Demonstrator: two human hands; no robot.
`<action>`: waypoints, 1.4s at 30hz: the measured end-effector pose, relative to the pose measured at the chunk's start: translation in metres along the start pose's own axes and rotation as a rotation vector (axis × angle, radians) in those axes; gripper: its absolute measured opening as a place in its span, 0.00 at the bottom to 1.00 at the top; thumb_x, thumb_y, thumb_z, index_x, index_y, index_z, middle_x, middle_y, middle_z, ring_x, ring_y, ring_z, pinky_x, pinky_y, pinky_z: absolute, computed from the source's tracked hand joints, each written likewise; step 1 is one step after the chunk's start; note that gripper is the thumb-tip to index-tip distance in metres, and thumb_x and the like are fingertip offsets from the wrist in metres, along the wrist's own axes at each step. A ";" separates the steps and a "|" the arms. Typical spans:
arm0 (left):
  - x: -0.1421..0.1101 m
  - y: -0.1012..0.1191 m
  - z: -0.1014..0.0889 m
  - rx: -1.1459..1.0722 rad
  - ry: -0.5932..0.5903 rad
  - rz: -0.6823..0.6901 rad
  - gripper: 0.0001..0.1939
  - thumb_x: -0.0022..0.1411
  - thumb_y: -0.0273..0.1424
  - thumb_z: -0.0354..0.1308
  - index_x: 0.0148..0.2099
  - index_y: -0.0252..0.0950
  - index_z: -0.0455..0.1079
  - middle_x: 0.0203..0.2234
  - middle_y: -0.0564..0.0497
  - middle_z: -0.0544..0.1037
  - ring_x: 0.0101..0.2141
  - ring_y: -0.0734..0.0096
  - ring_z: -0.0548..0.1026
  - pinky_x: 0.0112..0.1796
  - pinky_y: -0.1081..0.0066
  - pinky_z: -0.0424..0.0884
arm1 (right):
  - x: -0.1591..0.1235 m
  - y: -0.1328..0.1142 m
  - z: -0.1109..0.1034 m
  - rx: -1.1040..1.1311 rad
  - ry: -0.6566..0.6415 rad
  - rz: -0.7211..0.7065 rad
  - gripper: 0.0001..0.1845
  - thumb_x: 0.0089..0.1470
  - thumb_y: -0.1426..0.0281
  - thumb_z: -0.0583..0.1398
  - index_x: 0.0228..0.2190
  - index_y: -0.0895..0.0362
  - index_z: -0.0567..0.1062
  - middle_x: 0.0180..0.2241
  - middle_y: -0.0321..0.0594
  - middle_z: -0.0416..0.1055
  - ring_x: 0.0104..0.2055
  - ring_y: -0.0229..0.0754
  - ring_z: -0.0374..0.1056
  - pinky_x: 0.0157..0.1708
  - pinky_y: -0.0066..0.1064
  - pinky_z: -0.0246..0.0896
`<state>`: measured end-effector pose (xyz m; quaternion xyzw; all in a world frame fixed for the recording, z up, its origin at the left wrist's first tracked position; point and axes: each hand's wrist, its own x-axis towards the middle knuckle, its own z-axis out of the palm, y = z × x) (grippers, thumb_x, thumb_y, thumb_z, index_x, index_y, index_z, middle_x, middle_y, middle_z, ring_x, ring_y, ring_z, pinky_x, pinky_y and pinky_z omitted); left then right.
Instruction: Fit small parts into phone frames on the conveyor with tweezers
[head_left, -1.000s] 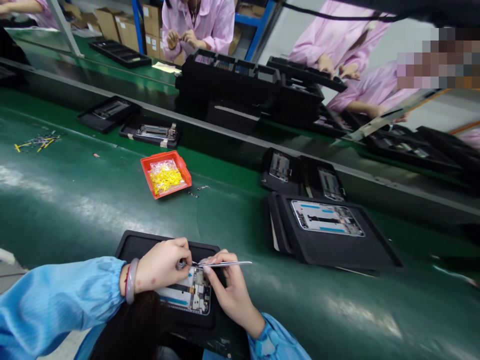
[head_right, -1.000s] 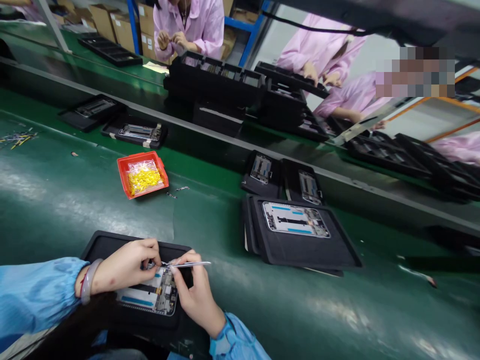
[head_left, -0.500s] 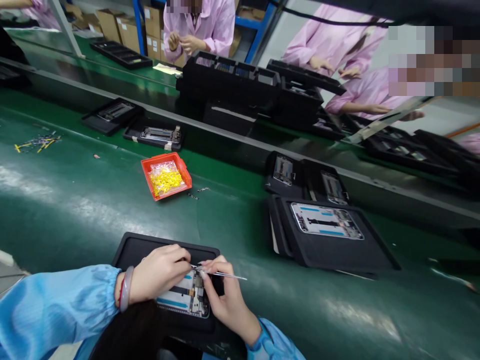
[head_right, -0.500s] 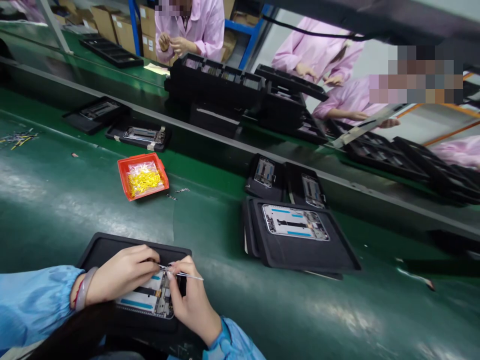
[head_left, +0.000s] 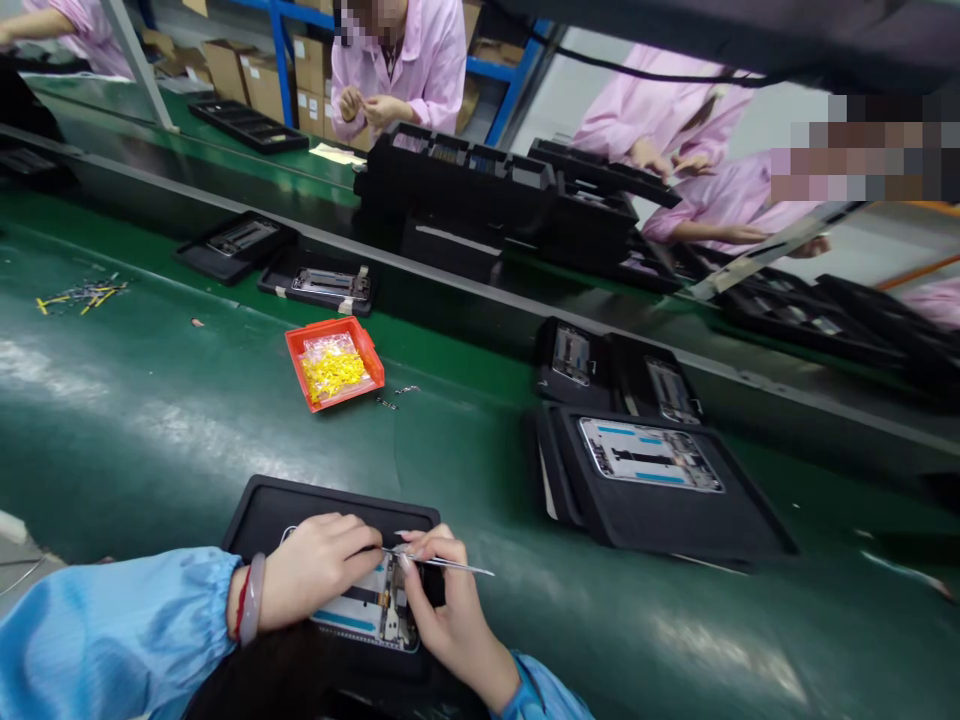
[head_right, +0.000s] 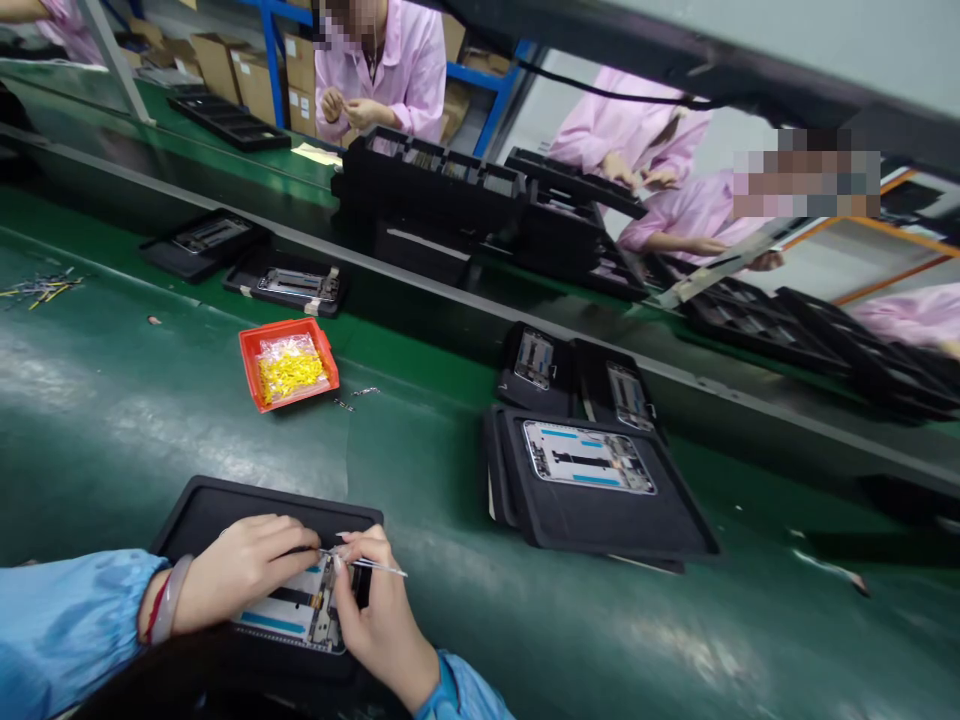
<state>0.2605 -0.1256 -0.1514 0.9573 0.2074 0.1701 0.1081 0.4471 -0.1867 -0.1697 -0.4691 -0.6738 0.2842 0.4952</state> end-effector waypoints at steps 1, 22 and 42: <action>0.000 0.001 0.000 0.013 0.008 0.004 0.11 0.68 0.23 0.46 0.40 0.34 0.69 0.35 0.49 0.77 0.32 0.70 0.73 0.31 0.72 0.68 | 0.000 0.000 0.000 0.005 -0.001 -0.005 0.10 0.59 0.78 0.52 0.40 0.52 0.62 0.32 0.39 0.66 0.39 0.45 0.69 0.37 0.38 0.69; -0.006 -0.001 0.003 -0.258 0.072 -0.256 0.08 0.61 0.27 0.47 0.40 0.38 0.66 0.40 0.49 0.75 0.37 0.71 0.76 0.38 0.74 0.72 | 0.000 -0.001 0.007 0.206 0.144 0.216 0.10 0.61 0.67 0.57 0.44 0.51 0.63 0.35 0.39 0.69 0.40 0.43 0.72 0.40 0.35 0.71; -0.006 -0.005 0.004 -0.172 0.116 -0.221 0.11 0.65 0.25 0.42 0.34 0.37 0.65 0.35 0.51 0.73 0.30 0.77 0.75 0.32 0.82 0.72 | 0.003 -0.004 0.007 0.179 0.096 0.100 0.05 0.62 0.70 0.55 0.41 0.51 0.63 0.35 0.40 0.67 0.40 0.45 0.70 0.39 0.40 0.69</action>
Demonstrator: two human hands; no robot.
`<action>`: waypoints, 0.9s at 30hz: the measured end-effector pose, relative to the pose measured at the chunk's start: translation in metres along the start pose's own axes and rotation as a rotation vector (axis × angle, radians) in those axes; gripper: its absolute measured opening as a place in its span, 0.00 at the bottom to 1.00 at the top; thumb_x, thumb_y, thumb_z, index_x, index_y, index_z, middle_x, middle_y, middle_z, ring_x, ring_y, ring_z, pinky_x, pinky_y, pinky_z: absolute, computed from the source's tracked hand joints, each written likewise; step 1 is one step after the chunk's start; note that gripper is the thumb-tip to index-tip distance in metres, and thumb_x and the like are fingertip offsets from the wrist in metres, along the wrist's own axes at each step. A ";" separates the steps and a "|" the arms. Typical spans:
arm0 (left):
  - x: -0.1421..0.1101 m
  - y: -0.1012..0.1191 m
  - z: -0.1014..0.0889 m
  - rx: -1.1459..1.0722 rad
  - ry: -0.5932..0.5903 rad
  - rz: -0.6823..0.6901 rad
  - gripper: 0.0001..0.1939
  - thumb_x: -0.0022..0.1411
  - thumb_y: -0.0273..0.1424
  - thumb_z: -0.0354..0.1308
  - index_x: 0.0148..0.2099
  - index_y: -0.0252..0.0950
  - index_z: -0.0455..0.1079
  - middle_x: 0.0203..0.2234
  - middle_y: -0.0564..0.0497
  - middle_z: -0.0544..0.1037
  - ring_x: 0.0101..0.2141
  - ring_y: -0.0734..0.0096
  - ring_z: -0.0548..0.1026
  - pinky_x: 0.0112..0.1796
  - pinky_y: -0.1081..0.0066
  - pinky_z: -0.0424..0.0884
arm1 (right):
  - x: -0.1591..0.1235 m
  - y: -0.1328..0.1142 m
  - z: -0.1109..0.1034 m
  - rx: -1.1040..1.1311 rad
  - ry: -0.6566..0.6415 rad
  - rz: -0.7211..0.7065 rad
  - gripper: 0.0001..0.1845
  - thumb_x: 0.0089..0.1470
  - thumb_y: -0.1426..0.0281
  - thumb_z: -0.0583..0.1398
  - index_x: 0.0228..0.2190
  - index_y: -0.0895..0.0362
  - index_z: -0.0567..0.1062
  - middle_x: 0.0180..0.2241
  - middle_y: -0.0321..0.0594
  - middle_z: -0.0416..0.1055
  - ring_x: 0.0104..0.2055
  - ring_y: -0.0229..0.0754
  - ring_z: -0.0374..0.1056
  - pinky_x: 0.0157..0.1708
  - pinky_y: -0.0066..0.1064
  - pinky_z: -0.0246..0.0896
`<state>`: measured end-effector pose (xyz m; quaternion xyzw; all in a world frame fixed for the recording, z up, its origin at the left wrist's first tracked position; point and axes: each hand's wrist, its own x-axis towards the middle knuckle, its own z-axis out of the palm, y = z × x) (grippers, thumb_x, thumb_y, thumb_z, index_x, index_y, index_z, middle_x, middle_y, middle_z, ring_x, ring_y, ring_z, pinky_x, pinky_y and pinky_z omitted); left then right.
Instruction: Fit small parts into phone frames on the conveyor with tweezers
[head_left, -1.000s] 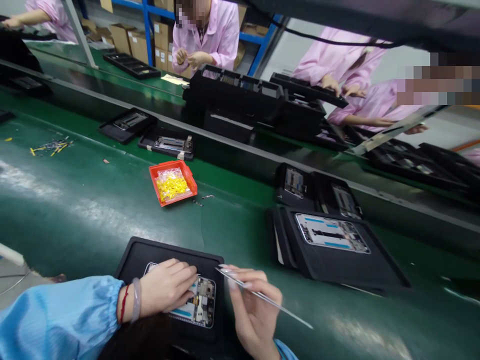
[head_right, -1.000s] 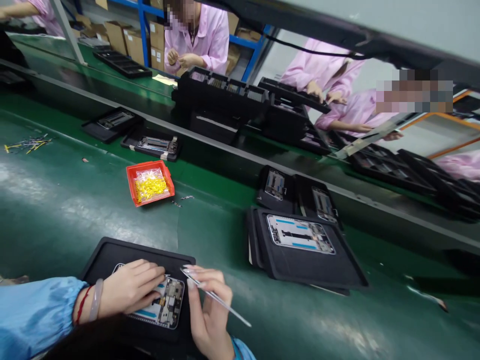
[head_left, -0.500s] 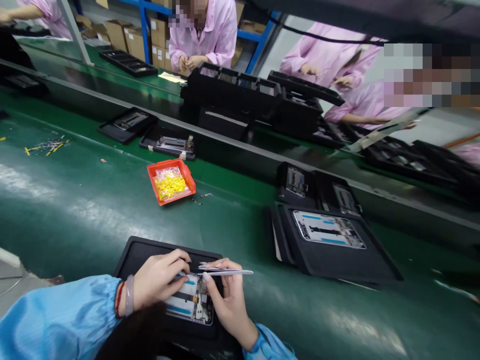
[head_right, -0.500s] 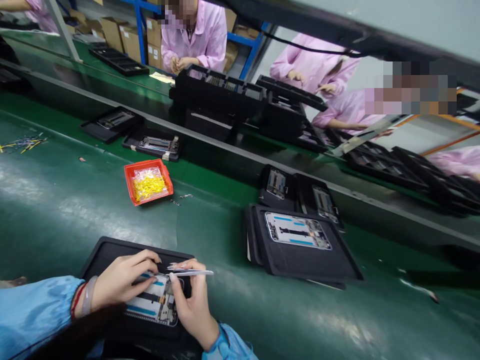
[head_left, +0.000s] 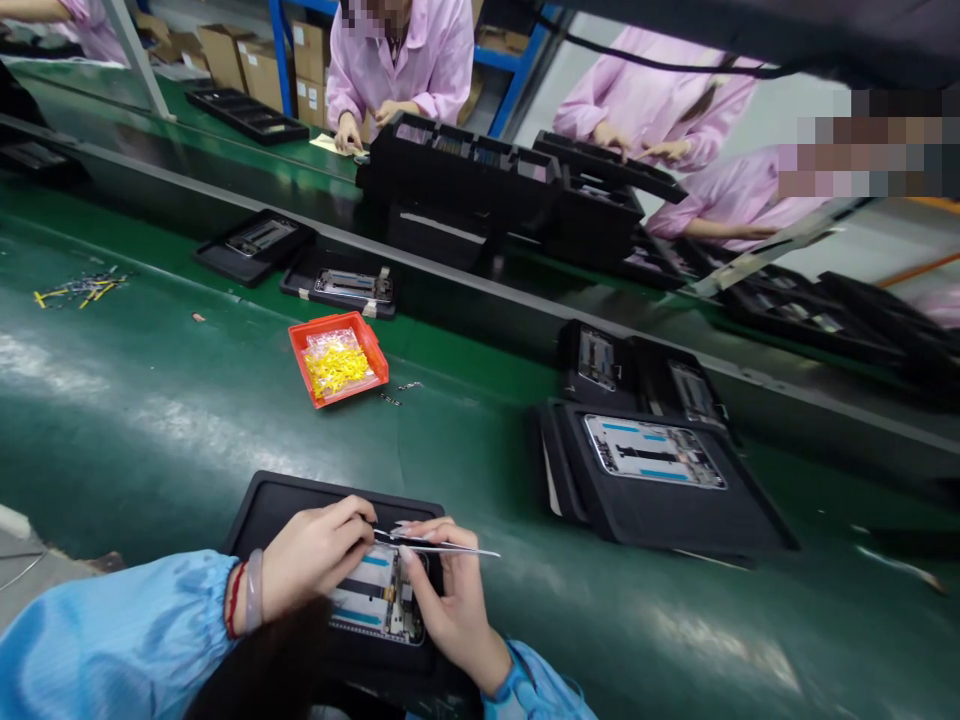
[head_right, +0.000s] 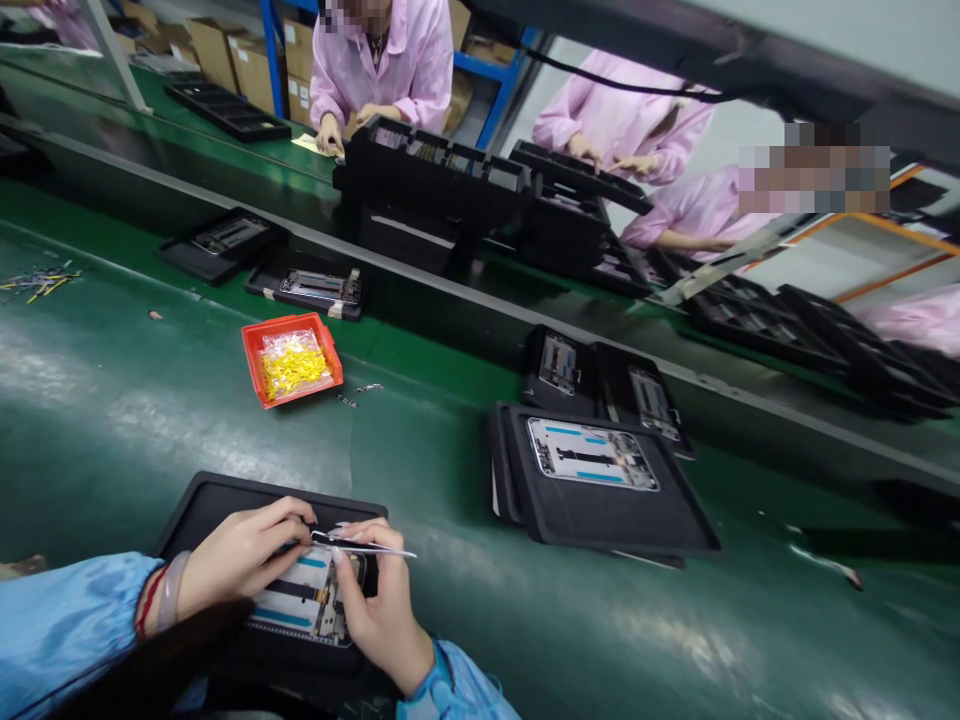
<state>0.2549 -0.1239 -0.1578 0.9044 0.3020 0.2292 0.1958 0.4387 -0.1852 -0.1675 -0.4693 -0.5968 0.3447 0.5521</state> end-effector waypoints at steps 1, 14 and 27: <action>0.000 0.000 0.000 -0.001 -0.009 -0.009 0.11 0.65 0.25 0.43 0.33 0.37 0.65 0.34 0.51 0.73 0.30 0.77 0.75 0.32 0.81 0.72 | 0.000 0.001 0.000 -0.013 -0.010 0.002 0.05 0.62 0.71 0.55 0.41 0.51 0.63 0.35 0.40 0.67 0.40 0.45 0.70 0.40 0.40 0.69; 0.003 0.000 -0.003 -0.062 -0.054 -0.033 0.10 0.62 0.22 0.44 0.33 0.37 0.65 0.35 0.51 0.70 0.28 0.77 0.72 0.31 0.80 0.70 | 0.003 -0.001 0.000 -0.041 -0.013 0.006 0.06 0.61 0.72 0.56 0.40 0.51 0.63 0.34 0.40 0.68 0.38 0.44 0.70 0.39 0.38 0.70; 0.001 -0.003 -0.003 -0.101 -0.089 -0.097 0.09 0.61 0.23 0.47 0.33 0.37 0.68 0.34 0.53 0.72 0.30 0.77 0.74 0.31 0.81 0.70 | 0.000 0.002 0.000 -0.054 0.001 0.061 0.07 0.60 0.70 0.57 0.40 0.51 0.63 0.34 0.39 0.68 0.38 0.44 0.72 0.38 0.37 0.70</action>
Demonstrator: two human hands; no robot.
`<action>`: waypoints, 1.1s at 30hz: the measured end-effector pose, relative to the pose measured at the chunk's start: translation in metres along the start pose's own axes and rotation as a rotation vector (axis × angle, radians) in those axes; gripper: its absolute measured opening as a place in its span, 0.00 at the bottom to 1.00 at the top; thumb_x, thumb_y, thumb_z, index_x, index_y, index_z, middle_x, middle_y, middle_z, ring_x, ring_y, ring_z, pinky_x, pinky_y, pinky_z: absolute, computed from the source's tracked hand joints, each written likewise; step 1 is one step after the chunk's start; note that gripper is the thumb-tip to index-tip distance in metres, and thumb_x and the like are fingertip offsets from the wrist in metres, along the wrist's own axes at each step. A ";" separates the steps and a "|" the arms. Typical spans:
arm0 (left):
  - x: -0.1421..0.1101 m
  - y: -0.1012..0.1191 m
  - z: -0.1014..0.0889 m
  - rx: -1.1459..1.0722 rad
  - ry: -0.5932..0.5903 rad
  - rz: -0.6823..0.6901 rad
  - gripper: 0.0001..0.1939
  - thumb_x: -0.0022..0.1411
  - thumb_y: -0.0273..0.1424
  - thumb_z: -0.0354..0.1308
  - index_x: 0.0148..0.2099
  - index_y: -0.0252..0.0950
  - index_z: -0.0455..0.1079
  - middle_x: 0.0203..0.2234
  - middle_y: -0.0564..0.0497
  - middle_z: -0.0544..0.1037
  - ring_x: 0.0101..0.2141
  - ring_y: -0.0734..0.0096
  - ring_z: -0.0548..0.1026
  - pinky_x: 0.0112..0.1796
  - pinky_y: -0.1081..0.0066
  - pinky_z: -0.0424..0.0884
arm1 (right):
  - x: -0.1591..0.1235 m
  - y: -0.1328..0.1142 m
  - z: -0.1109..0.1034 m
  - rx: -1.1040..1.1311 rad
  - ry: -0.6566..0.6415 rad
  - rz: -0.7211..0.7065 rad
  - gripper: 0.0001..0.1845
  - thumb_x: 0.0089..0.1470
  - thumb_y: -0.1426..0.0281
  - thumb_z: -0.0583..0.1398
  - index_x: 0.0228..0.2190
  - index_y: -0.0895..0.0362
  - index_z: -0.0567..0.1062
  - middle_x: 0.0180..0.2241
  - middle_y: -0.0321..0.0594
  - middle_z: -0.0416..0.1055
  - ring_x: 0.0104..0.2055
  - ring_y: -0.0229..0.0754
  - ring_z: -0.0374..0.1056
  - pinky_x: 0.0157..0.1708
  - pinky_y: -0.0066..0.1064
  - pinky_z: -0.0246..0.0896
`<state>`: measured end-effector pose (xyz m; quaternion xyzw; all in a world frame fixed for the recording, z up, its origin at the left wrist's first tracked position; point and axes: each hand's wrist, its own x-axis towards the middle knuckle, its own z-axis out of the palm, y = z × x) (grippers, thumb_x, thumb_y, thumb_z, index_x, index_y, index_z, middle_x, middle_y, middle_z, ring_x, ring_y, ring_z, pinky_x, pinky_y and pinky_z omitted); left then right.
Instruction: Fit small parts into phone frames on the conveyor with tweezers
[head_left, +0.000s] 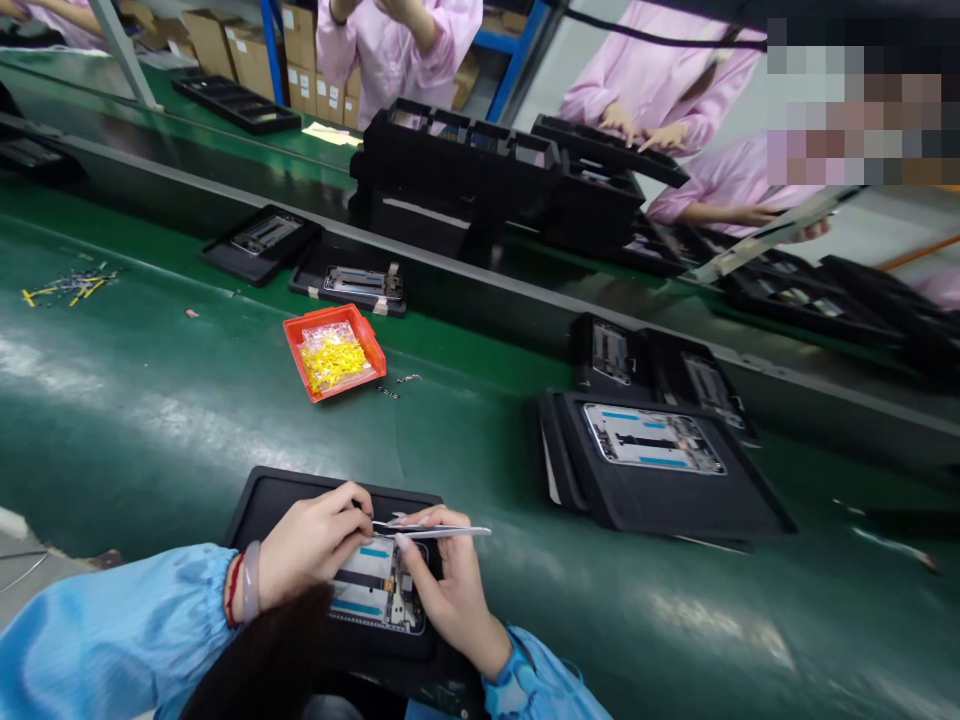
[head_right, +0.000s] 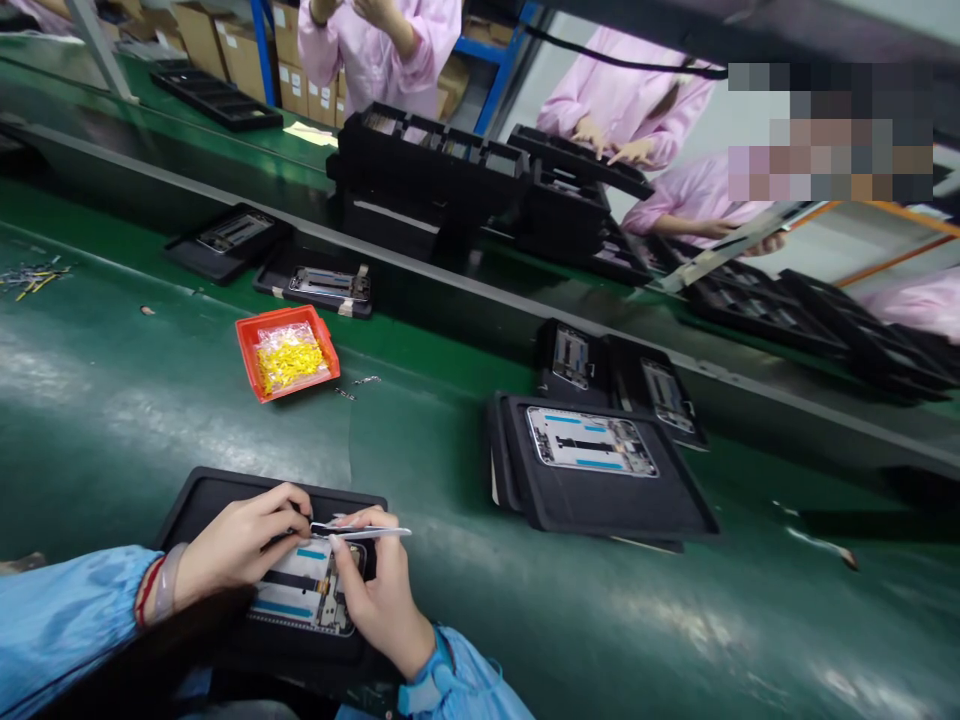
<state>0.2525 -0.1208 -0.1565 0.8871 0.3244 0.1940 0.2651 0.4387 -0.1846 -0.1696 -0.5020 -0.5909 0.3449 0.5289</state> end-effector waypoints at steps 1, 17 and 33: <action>0.000 0.000 0.000 -0.004 -0.005 -0.006 0.09 0.60 0.23 0.48 0.33 0.37 0.68 0.34 0.53 0.72 0.31 0.77 0.74 0.32 0.81 0.70 | 0.000 -0.001 0.000 -0.011 -0.003 0.000 0.07 0.60 0.70 0.57 0.40 0.51 0.63 0.34 0.39 0.69 0.38 0.44 0.72 0.38 0.37 0.70; 0.000 -0.012 -0.005 -0.046 0.031 0.167 0.13 0.67 0.24 0.46 0.33 0.37 0.69 0.31 0.53 0.73 0.27 0.80 0.73 0.30 0.85 0.68 | 0.003 -0.003 0.000 -0.015 -0.065 -0.059 0.09 0.58 0.76 0.58 0.38 0.50 0.68 0.32 0.37 0.74 0.34 0.42 0.73 0.32 0.32 0.70; -0.010 -0.013 -0.021 0.217 -0.190 0.380 0.16 0.68 0.24 0.38 0.52 0.36 0.62 0.39 0.46 0.75 0.32 0.69 0.74 0.31 0.76 0.72 | 0.007 -0.007 -0.001 0.003 -0.067 -0.023 0.11 0.56 0.79 0.58 0.38 0.51 0.68 0.32 0.39 0.75 0.33 0.44 0.73 0.31 0.35 0.72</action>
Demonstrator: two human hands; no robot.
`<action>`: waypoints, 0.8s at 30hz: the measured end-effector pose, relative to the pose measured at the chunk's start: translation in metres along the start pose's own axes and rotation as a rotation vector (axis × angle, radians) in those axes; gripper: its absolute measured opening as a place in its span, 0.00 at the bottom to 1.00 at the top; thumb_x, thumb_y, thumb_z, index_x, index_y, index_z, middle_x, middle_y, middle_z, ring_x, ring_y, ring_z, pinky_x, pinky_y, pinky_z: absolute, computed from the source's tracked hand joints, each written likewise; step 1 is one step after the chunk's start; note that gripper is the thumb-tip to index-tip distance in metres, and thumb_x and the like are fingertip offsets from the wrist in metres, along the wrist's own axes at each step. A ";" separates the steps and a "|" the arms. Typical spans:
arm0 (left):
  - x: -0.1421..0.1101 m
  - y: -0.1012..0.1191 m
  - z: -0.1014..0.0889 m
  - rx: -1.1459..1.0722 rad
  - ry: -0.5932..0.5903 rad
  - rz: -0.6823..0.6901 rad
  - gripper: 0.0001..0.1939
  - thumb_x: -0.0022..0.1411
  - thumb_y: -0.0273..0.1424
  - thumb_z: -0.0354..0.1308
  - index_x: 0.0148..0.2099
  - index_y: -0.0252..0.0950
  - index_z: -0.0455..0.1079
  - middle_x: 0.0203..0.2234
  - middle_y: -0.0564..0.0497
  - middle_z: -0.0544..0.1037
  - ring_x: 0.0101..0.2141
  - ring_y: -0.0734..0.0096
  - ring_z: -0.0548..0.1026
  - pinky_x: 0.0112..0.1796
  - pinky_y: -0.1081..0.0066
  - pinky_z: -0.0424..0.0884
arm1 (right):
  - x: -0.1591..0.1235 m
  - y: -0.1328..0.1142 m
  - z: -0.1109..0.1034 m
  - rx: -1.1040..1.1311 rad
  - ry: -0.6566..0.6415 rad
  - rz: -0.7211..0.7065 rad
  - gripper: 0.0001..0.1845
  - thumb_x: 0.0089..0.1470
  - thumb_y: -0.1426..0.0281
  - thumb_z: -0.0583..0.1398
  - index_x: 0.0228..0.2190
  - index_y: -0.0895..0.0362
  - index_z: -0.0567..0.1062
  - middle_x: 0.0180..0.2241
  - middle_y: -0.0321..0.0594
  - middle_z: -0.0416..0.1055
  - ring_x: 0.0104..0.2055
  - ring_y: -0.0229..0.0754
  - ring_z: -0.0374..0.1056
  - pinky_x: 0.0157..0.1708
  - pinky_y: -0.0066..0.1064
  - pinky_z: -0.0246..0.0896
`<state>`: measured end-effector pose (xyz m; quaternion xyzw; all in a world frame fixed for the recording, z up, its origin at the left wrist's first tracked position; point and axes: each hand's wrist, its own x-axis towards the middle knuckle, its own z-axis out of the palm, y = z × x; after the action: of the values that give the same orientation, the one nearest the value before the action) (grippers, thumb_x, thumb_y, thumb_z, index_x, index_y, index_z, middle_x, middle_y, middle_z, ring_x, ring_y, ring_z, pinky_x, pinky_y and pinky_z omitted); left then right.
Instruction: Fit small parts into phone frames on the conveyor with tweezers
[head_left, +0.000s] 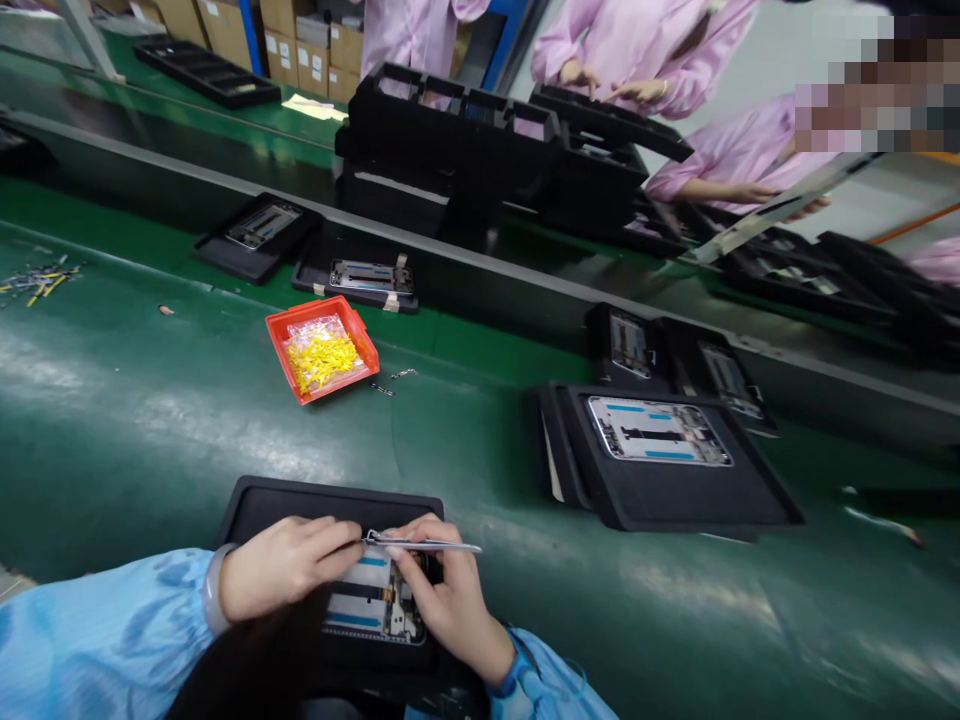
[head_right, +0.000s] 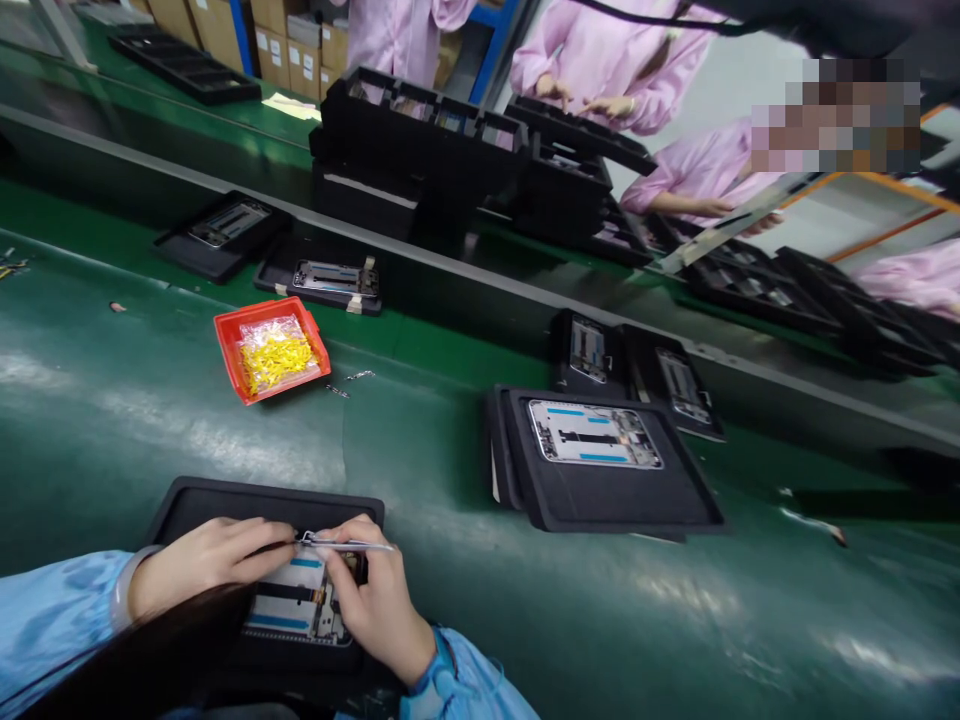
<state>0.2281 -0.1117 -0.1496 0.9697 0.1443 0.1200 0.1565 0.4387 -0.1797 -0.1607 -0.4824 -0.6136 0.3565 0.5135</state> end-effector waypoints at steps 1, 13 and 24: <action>0.000 0.001 0.000 0.011 -0.012 0.009 0.16 0.68 0.24 0.39 0.53 0.36 0.62 0.39 0.46 0.75 0.32 0.69 0.74 0.31 0.76 0.72 | 0.000 0.000 0.000 -0.002 0.001 -0.006 0.11 0.56 0.78 0.58 0.38 0.51 0.68 0.32 0.39 0.74 0.33 0.44 0.73 0.31 0.35 0.72; -0.003 0.007 0.004 0.093 -0.092 0.041 0.18 0.64 0.22 0.42 0.53 0.33 0.65 0.41 0.44 0.76 0.39 0.65 0.74 0.38 0.74 0.72 | -0.005 0.004 0.000 0.057 0.025 0.031 0.07 0.58 0.74 0.57 0.38 0.52 0.66 0.33 0.39 0.70 0.35 0.44 0.74 0.33 0.36 0.71; 0.005 0.003 0.001 0.196 -0.015 0.065 0.18 0.68 0.21 0.36 0.49 0.31 0.66 0.37 0.44 0.76 0.30 0.69 0.73 0.27 0.74 0.70 | 0.001 0.002 0.001 -0.069 0.006 -0.112 0.10 0.57 0.78 0.56 0.39 0.51 0.65 0.32 0.39 0.69 0.33 0.43 0.70 0.31 0.35 0.69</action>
<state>0.2337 -0.1133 -0.1487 0.9854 0.1225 0.1030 0.0577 0.4384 -0.1784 -0.1624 -0.4660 -0.6500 0.3043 0.5175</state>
